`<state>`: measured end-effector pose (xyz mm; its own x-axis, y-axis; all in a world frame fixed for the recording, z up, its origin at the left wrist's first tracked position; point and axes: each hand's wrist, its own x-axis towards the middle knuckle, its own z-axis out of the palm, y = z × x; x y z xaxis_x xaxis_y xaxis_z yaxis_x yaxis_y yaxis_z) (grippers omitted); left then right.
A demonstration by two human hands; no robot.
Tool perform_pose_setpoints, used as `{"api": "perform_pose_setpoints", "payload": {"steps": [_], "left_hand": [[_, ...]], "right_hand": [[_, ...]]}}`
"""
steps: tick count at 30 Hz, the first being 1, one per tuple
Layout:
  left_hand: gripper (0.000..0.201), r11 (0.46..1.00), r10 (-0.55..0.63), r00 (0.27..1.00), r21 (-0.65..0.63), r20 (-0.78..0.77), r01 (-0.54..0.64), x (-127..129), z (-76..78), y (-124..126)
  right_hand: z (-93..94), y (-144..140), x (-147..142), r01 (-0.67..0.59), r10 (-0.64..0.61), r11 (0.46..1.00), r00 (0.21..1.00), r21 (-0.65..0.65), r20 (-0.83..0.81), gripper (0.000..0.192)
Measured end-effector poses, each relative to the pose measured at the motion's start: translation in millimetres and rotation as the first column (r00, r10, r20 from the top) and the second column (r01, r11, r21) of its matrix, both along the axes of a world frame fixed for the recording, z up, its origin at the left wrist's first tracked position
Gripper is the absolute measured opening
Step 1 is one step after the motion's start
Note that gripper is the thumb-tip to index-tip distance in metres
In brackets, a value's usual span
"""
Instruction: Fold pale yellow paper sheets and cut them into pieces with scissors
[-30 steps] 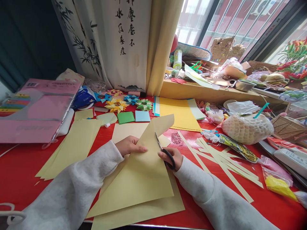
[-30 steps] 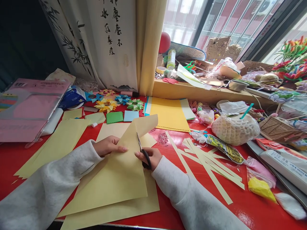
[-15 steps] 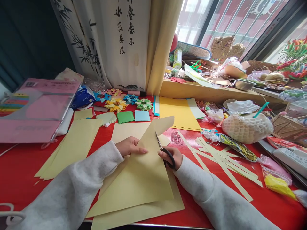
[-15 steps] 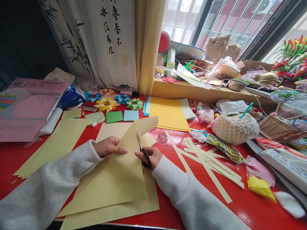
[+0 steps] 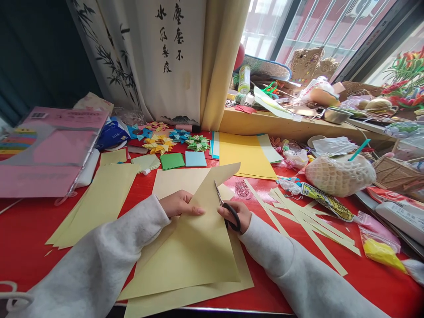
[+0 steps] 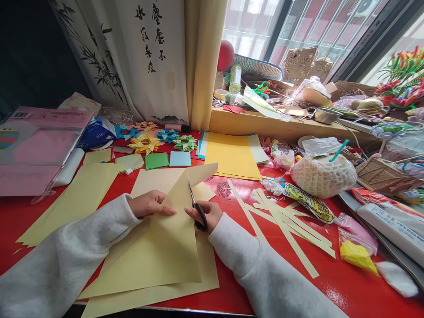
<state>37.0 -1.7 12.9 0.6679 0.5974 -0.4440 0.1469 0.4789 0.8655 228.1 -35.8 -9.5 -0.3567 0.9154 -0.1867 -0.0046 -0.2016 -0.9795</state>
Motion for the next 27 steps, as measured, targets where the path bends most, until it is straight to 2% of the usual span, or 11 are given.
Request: {"api": "perform_pose_setpoints", "payload": {"steps": [5, 11, 16, 27], "left_hand": [[0.035, 1.000, -0.007, 1.000, 0.006, 0.007, 0.007, 0.0, -0.3, -0.2], [0.035, 0.999, -0.041, 0.999, -0.004, -0.015, 0.041, 0.8, -1.2, -1.1], [0.031, 0.999, -0.054, 0.998, 0.007, -0.019, 0.054, 0.5, -1.7, -1.0], [0.031, 0.998, -0.050, 0.998, 0.021, -0.045, 0.051, 0.5, -6.5, -1.2]], "right_hand": [[0.9, 0.9, 0.8, 0.000, 0.000, 1.000, 0.999, -0.004, -0.053, 0.031], [1.7, 0.6, 1.1, 0.010, -0.010, 1.000, 1.000, -0.009, -0.003, 0.033], [2.2, -0.8, 0.1, 0.007, -0.009, 1.000, 0.998, -0.027, -0.062, 0.032], [2.5, -0.5, 1.0, -0.029, 0.029, 0.999, 0.999, 0.024, -0.026, 0.031]]}}
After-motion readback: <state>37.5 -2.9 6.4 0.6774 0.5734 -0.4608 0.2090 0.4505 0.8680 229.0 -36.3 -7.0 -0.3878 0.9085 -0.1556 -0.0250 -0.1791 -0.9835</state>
